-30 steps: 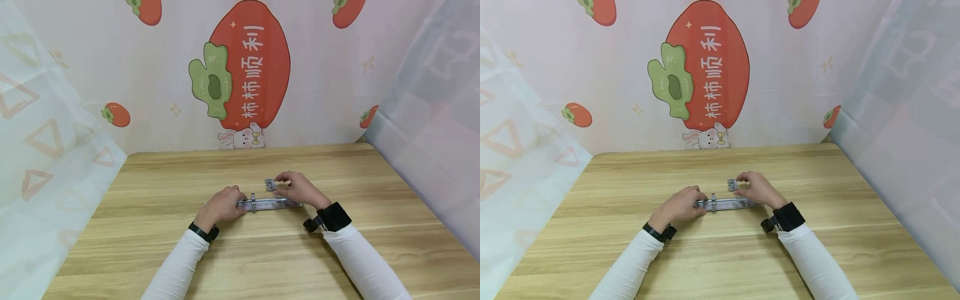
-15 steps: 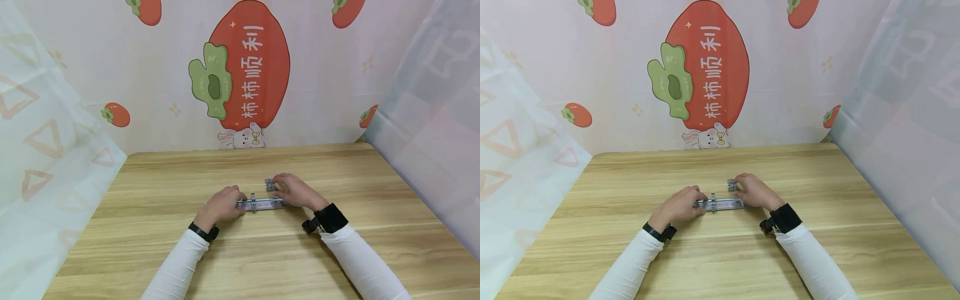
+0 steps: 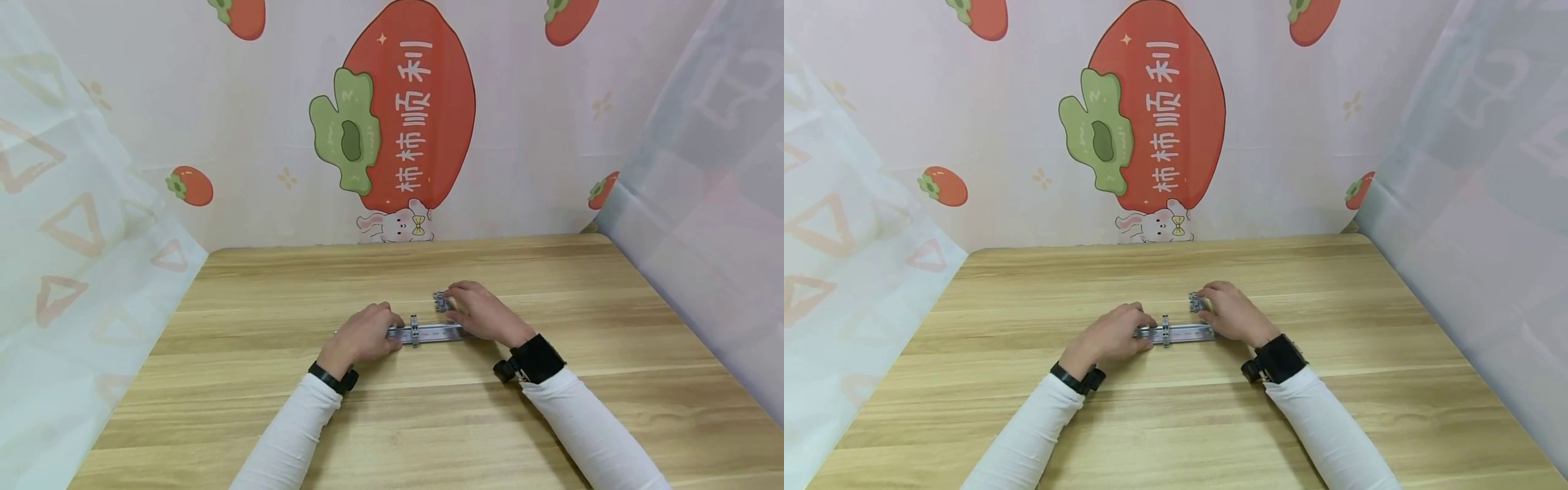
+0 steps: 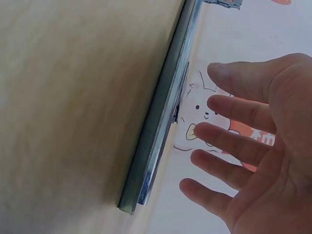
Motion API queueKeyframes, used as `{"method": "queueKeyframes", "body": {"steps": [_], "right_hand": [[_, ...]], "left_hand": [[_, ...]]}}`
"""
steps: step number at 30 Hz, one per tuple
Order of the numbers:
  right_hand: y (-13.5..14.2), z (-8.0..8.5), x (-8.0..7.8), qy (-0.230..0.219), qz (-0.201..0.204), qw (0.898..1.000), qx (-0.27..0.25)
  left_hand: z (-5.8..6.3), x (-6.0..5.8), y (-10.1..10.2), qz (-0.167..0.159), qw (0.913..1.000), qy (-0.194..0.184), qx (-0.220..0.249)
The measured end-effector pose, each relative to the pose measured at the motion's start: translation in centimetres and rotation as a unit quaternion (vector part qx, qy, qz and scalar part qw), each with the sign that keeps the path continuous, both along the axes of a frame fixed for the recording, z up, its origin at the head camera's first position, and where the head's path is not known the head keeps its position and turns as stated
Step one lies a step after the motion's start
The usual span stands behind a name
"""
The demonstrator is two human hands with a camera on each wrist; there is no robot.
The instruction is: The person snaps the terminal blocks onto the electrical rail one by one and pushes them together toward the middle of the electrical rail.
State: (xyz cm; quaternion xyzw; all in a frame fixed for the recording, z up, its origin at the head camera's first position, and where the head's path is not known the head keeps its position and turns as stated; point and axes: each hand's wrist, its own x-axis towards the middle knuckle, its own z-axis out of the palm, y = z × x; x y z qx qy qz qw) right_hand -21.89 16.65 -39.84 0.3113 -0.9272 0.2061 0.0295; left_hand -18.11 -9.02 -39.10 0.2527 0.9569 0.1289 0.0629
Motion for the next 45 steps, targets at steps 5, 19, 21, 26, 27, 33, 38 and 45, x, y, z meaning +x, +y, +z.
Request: {"method": "queueKeyframes", "body": {"steps": [5,19,21,26,27,33,38,45], "right_hand": [[-0.01,-0.1,0.04,0.006,-0.013,1.0,0.012],[-0.36,0.12,0.11,0.002,-0.014,1.0,0.02],[-0.46,0.1,0.1,0.008,-0.012,0.999,0.029],[-0.7,-0.01,0.02,0.03,0.004,0.998,0.047],[-0.73,-0.03,0.0,0.035,0.009,0.998,0.049],[-0.76,-0.19,-0.07,0.063,0.039,0.995,0.062],[-0.85,-0.08,0.02,0.073,0.055,0.991,0.095],[-0.93,-0.04,0.17,0.061,0.064,0.99,0.113]], "left_hand": [[-0.06,-0.03,0.0,0.0,1.0,0.0,0.001],[-0.18,-0.24,-0.03,-0.006,1.0,-0.001,0.005],[-0.18,-0.22,-0.01,-0.006,1.0,-0.001,0.004],[-0.15,-0.21,-0.01,-0.008,1.0,0.0,0.005],[-0.14,-0.21,-0.01,-0.008,0.9999,0.0,0.006],[0.01,-0.18,0.01,-0.009,1.0,-0.001,0.004],[0.1,-0.18,0.02,-0.009,1.0,-0.001,-0.002],[0.09,-0.16,-0.01,-0.007,1.0,-0.002,-0.003]]}}
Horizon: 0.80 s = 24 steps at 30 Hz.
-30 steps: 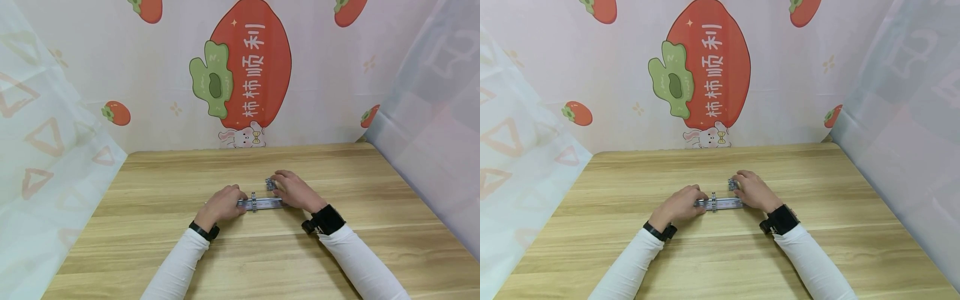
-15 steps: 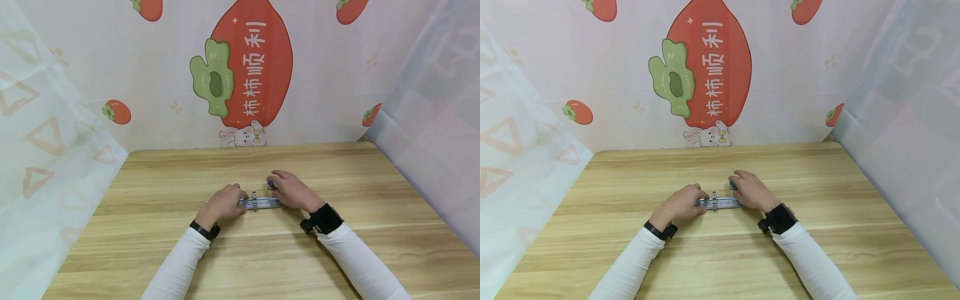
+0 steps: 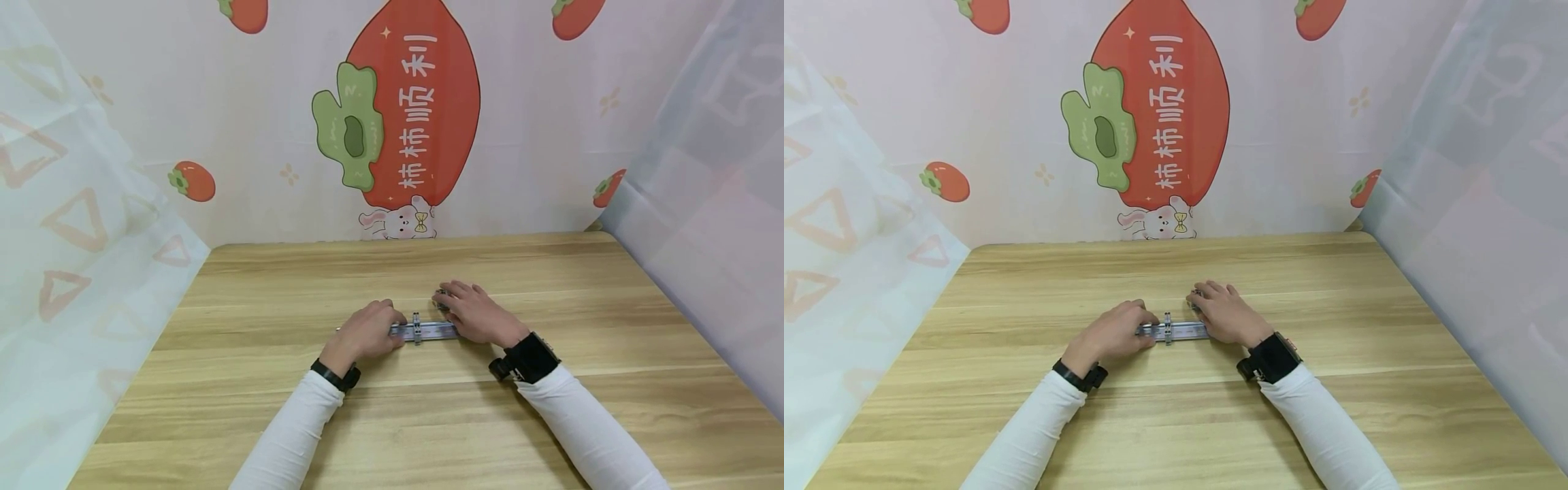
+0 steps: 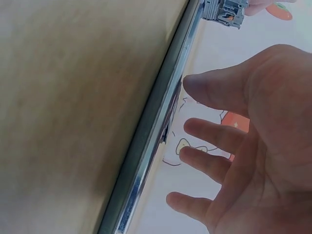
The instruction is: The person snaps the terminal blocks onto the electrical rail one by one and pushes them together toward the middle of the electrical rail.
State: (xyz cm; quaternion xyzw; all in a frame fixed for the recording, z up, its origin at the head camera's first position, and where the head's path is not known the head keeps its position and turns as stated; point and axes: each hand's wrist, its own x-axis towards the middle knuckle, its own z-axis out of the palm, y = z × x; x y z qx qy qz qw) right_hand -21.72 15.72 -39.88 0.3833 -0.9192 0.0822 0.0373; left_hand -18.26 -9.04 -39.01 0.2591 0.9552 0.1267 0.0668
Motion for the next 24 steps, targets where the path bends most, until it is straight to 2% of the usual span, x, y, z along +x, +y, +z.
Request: {"method": "queueKeyframes", "body": {"steps": [16,24], "right_hand": [[-0.04,-0.1,0.18,-0.043,-0.026,0.998,0.025],[-0.14,-0.25,-0.02,-0.052,-0.046,0.998,0.005]], "left_hand": [[0.0,0.0,0.06,-0.002,1.0,-0.002,0.002],[0.03,0.03,0.14,0.004,1.0,-0.006,0.003]]}}
